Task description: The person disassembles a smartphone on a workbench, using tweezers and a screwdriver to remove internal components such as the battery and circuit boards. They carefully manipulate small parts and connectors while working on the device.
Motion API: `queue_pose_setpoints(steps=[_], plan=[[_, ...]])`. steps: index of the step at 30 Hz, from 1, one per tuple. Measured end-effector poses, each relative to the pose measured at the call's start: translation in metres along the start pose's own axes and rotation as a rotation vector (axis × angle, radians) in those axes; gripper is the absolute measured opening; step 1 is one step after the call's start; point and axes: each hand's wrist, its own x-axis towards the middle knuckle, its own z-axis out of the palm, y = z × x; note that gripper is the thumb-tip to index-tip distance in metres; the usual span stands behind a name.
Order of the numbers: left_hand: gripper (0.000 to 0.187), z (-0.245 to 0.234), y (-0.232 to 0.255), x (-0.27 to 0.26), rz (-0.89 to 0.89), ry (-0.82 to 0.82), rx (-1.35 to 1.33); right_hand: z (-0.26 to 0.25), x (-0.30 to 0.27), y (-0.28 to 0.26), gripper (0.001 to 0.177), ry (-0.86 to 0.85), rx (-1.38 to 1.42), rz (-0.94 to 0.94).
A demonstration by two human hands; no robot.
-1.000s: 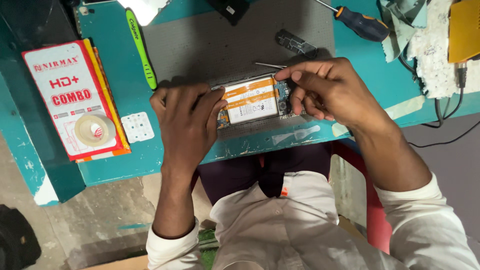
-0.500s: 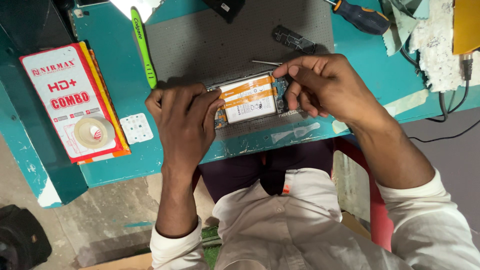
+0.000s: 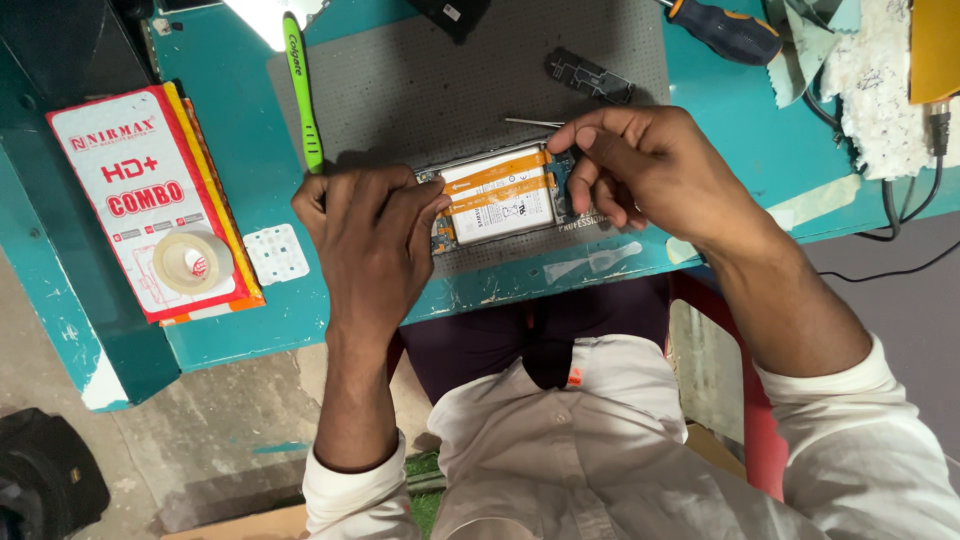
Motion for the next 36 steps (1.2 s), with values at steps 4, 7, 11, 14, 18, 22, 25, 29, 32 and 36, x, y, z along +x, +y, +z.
queue_pose_setpoints(steps=[4,7,11,14,18,22,25,29,32,36], plan=[[0.009,0.001,-0.001,0.0,0.005,0.003,-0.002,0.001,0.001,0.003,0.027,-0.011,0.026,-0.019],[0.009,0.001,-0.001,0.0,0.006,0.005,-0.006,0.002,0.001,0.0,0.028,0.006,0.006,-0.008],[0.01,0.001,-0.001,-0.001,-0.003,0.006,-0.016,0.004,0.0,-0.001,0.027,0.029,-0.024,-0.013],[0.011,0.0,-0.001,-0.002,-0.009,0.0,-0.016,0.004,0.0,0.001,0.026,0.029,-0.012,-0.055],[0.012,-0.002,0.001,0.001,0.005,0.0,-0.001,0.001,-0.001,0.008,0.026,0.048,0.006,-0.109],[0.015,-0.009,0.012,0.003,0.016,-0.012,-0.019,-0.005,-0.005,0.018,0.025,0.02,0.052,-0.196],[0.018,-0.011,0.025,0.005,0.095,-0.039,-0.037,-0.004,-0.011,0.028,0.019,0.098,-0.072,-0.356],[0.026,-0.002,0.039,0.012,0.174,-0.096,-0.051,-0.001,-0.018,0.032,0.014,0.256,-0.503,-0.672],[0.033,0.009,0.046,0.017,0.183,-0.14,-0.034,-0.003,-0.019,0.027,0.017,0.214,-0.568,-0.727],[0.039,0.017,0.046,0.021,0.191,-0.208,-0.048,-0.004,-0.018,0.021,0.019,0.152,-0.58,-0.654]])
